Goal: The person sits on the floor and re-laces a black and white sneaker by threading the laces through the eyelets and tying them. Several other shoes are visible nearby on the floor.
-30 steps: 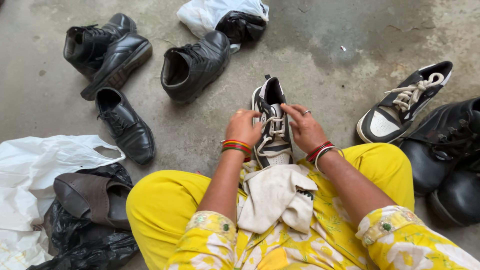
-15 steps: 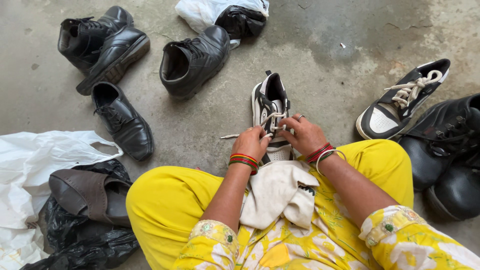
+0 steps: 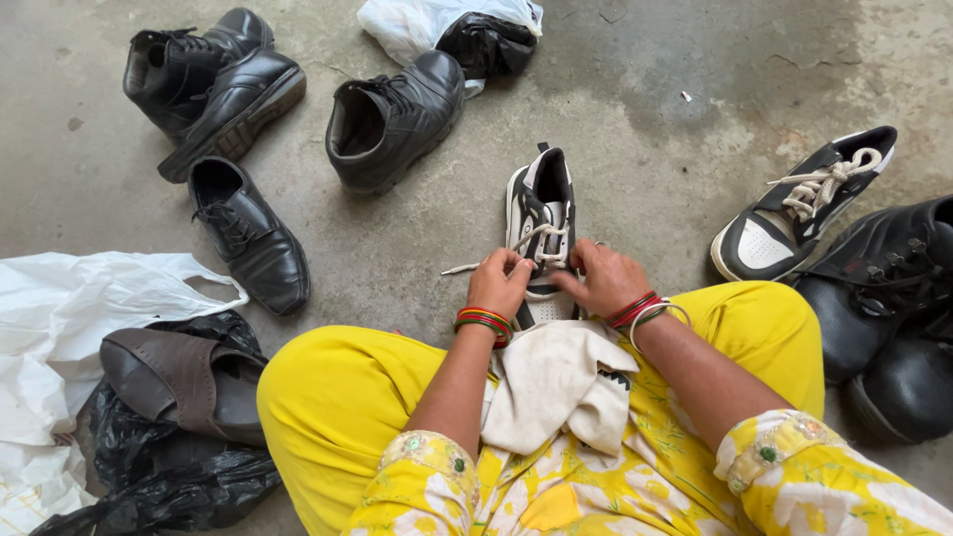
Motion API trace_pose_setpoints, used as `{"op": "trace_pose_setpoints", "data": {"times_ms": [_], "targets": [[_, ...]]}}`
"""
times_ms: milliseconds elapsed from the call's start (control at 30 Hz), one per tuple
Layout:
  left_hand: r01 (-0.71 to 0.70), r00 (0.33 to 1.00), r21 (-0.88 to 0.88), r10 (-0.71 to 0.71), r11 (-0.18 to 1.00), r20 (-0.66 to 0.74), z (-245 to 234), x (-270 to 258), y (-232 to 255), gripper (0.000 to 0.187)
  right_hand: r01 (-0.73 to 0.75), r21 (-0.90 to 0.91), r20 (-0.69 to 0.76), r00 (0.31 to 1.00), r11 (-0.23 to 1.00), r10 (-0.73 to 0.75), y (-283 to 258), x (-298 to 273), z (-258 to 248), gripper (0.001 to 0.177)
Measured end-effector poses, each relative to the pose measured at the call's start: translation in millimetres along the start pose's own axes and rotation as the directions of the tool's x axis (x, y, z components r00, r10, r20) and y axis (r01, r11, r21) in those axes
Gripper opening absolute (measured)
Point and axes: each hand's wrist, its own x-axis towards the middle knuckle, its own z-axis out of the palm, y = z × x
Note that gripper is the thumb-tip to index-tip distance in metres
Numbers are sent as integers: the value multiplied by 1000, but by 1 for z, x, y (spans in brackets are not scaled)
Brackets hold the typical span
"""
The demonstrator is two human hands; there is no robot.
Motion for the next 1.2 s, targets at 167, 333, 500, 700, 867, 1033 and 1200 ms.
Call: {"op": "trace_pose_setpoints", "data": {"times_ms": [167,333,500,700,867,1033,1200], "targets": [[-13,997,-2,13,1000,-74,6,1,1,26,-40,-6,-20,999,999,40,1,0,1,35],[35,999,73,-35,997,-13,-4,-2,20,27,-37,44,-20,999,998,38,5,1,-7,41],[-197,972,107,209,975,-112,-5,14,31,30,-30,142,-98,994,989,44,6,2,-7,40],[-70,997,339,56,938,52,3,25,27,23,-21,227,-100,994,974,45,11,4,-1,31],[-2,1000,53,0,999,31,-25,34,44,34,-38,247,-109,992,968,67,12,3,-3,29],[9,996,109,-19,994,86,-50,27,73,37,-50,269,-99,992,962,79,11,1,-3,27],[-150,988,184,154,972,-11,-53,20,83,27,6,306,-133,990,952,37,14,0,-2,18]]}}
